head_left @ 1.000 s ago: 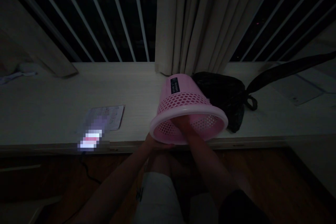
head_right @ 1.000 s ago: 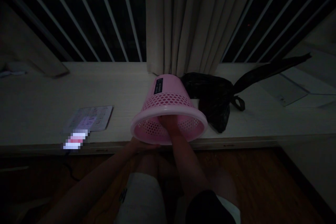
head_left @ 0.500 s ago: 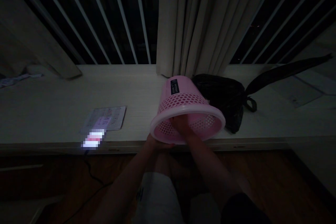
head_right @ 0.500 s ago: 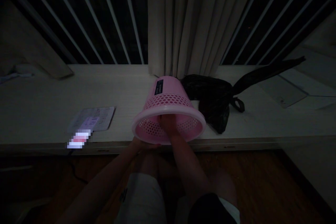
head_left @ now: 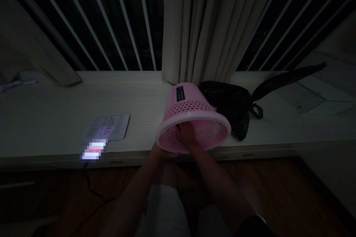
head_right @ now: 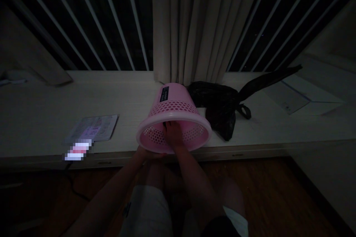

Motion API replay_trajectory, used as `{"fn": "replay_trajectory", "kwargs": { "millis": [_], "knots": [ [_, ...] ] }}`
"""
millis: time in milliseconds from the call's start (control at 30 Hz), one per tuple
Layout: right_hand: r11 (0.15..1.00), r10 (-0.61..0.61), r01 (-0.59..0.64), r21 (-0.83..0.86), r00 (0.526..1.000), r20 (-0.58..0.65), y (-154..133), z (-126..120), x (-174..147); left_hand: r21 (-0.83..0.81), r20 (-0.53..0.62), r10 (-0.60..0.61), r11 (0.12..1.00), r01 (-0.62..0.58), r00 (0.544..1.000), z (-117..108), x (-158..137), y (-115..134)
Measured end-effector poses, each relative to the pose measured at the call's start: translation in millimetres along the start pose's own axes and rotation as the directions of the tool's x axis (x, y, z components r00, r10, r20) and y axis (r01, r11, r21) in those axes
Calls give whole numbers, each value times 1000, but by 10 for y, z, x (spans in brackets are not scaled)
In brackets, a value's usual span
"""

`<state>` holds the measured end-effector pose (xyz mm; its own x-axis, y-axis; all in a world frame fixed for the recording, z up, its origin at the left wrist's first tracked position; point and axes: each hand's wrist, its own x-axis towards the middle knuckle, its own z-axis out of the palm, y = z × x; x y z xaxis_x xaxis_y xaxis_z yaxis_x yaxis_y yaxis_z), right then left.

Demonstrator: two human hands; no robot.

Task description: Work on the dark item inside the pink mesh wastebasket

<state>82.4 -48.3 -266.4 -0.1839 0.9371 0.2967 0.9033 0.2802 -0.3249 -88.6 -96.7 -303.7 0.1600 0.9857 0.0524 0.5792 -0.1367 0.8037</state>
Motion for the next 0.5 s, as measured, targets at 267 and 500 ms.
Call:
{"fn": "replay_trajectory", "kwargs": {
  "millis": [267,500],
  "knots": [
    [994,-79,80,71,997,-22,-3,0,-22,24,-9,24,999,-24,1000,-21,2,0],
    [981,-130,137,140,990,-56,-25,67,-43,56,18,52,997,-53,998,-4,37,-59]
  ]
}}
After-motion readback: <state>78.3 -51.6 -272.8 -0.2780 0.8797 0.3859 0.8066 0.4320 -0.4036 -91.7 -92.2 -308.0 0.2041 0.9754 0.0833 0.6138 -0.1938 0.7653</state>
